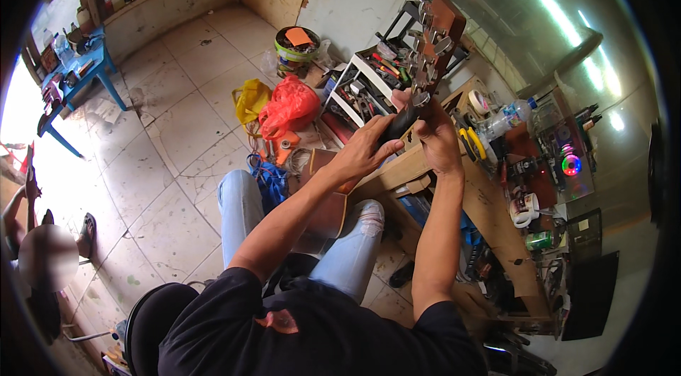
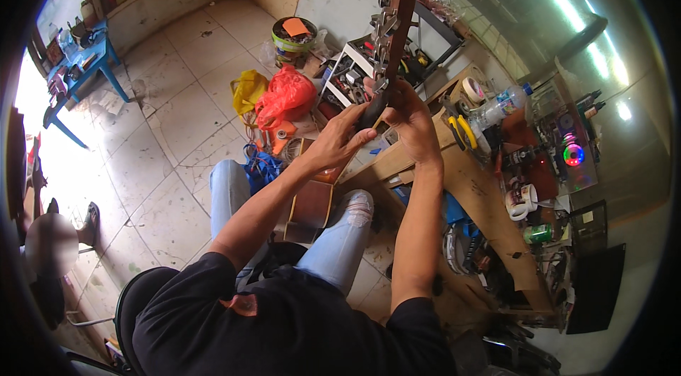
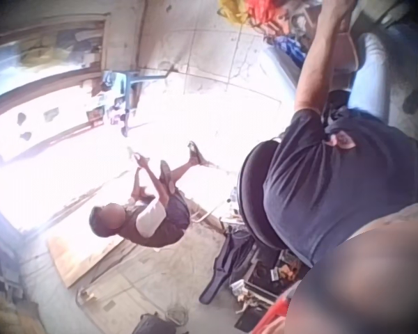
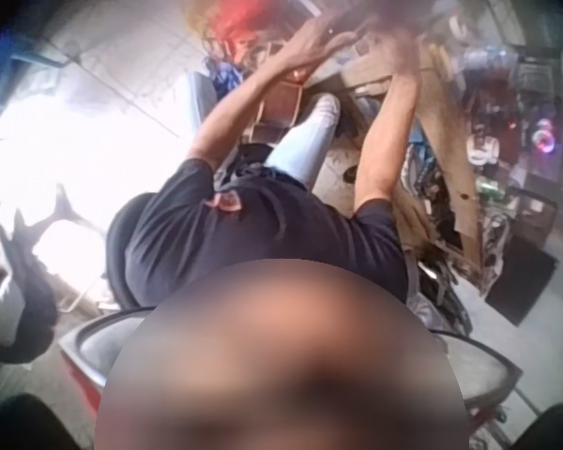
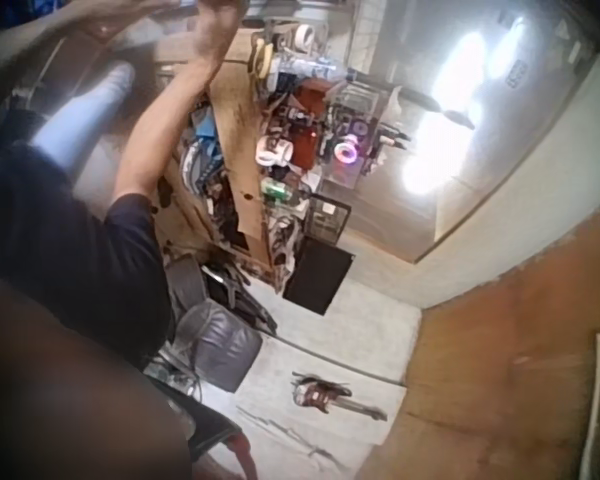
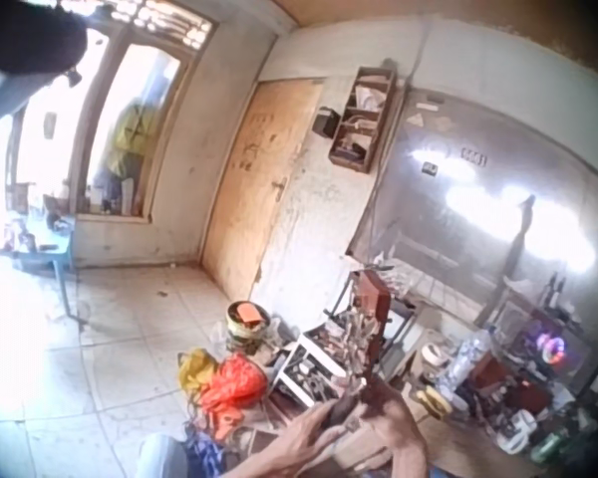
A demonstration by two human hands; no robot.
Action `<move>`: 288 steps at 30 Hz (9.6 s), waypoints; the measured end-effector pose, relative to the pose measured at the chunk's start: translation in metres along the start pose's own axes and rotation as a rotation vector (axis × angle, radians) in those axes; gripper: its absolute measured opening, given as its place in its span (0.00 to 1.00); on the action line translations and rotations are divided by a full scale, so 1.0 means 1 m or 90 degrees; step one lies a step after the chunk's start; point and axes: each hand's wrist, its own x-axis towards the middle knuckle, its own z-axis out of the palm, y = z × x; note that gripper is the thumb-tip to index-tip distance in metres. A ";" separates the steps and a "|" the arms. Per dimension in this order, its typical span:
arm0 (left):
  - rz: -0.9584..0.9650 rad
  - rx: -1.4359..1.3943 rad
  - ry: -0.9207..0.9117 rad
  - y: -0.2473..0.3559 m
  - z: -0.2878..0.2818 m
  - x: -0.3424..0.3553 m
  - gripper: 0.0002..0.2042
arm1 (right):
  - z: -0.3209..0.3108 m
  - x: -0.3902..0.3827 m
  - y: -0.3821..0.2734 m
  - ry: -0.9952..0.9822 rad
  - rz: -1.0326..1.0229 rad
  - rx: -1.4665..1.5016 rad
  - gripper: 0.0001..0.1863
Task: The person is repairing a guitar by applying a strip of tape to the neck and adjusting the tuning pegs. They also inspect the guitar body and strings while sitting on the floor.
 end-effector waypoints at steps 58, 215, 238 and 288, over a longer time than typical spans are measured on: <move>-0.211 -0.225 -0.046 -0.009 -0.046 0.002 0.29 | 0.029 0.049 0.055 0.063 -0.079 0.092 0.20; -0.206 -0.470 0.035 -0.049 -0.041 0.019 0.38 | 0.002 0.075 0.059 0.099 -0.014 -0.047 0.12; -0.065 0.132 0.301 -0.017 -0.035 0.011 0.18 | 0.015 0.095 0.061 0.076 -0.055 -0.071 0.15; -0.149 0.232 0.401 -0.025 -0.043 0.015 0.13 | 0.028 0.116 0.067 0.044 -0.023 -0.072 0.18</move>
